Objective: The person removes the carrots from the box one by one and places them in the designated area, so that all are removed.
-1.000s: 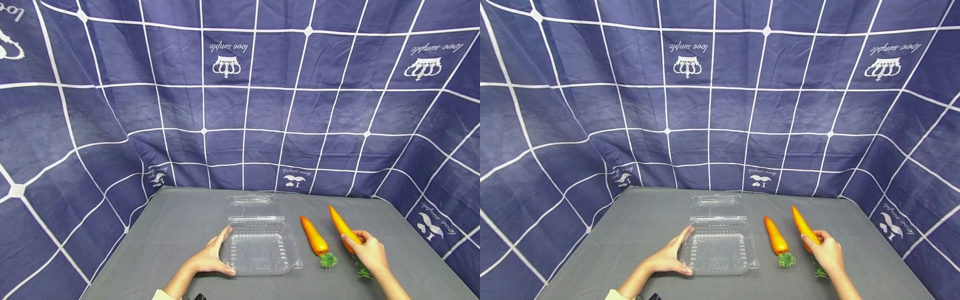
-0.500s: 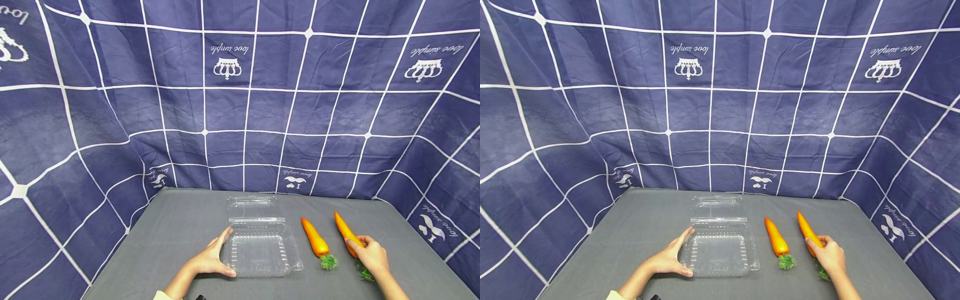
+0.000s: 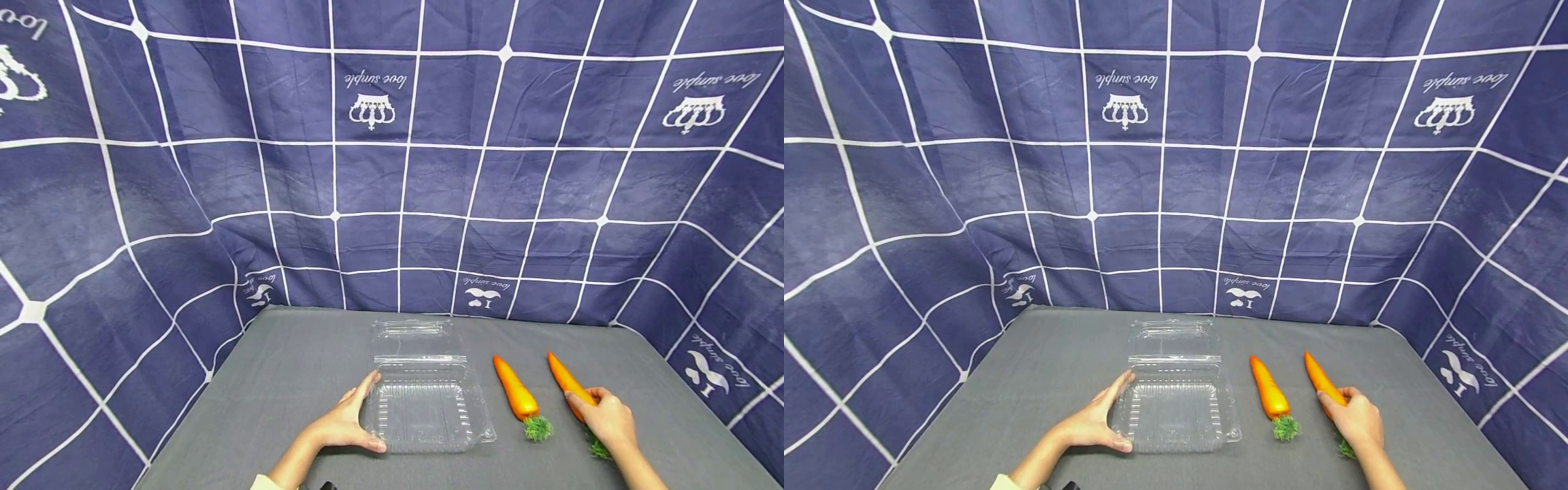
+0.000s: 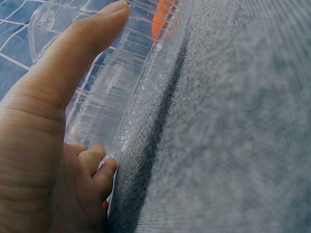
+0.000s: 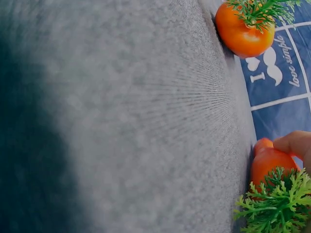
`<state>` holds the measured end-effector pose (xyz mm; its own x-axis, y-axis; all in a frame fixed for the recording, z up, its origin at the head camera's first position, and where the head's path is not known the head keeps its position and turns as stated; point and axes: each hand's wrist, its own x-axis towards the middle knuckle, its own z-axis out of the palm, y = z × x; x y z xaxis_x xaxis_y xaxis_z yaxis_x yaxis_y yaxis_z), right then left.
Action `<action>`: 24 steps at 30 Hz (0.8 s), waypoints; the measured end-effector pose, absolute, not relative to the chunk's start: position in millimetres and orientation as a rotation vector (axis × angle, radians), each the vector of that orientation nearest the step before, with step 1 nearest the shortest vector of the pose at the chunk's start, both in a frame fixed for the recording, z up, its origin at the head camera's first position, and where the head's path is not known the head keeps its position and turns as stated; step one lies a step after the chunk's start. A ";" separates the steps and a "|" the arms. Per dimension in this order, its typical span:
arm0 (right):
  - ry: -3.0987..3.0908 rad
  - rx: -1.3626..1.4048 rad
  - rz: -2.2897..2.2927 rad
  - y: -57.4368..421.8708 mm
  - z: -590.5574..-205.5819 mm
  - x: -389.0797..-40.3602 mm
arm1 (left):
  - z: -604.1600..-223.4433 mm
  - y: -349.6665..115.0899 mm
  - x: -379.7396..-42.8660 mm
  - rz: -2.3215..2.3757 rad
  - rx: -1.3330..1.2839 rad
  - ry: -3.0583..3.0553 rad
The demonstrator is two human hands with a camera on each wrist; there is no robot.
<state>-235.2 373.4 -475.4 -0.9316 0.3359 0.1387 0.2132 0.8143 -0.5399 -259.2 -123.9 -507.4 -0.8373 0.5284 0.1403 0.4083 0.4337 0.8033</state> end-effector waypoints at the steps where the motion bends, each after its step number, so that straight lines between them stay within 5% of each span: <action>1: -2.778 -0.425 0.783 373.4 -475.1 -235.3 | -507.4 -123.9 -259.2 1.371 0.835 2.544; 24: -2.878 -0.403 0.803 373.0 -461.0 -234.0 | -483.4 -149.7 -262.8 1.201 0.858 2.683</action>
<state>-234.0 373.0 -461.0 -0.9564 0.2877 0.0496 0.2204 0.8230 -0.5236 -262.8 -149.7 -483.4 -0.8401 0.5213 0.1504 0.4593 0.5359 0.7084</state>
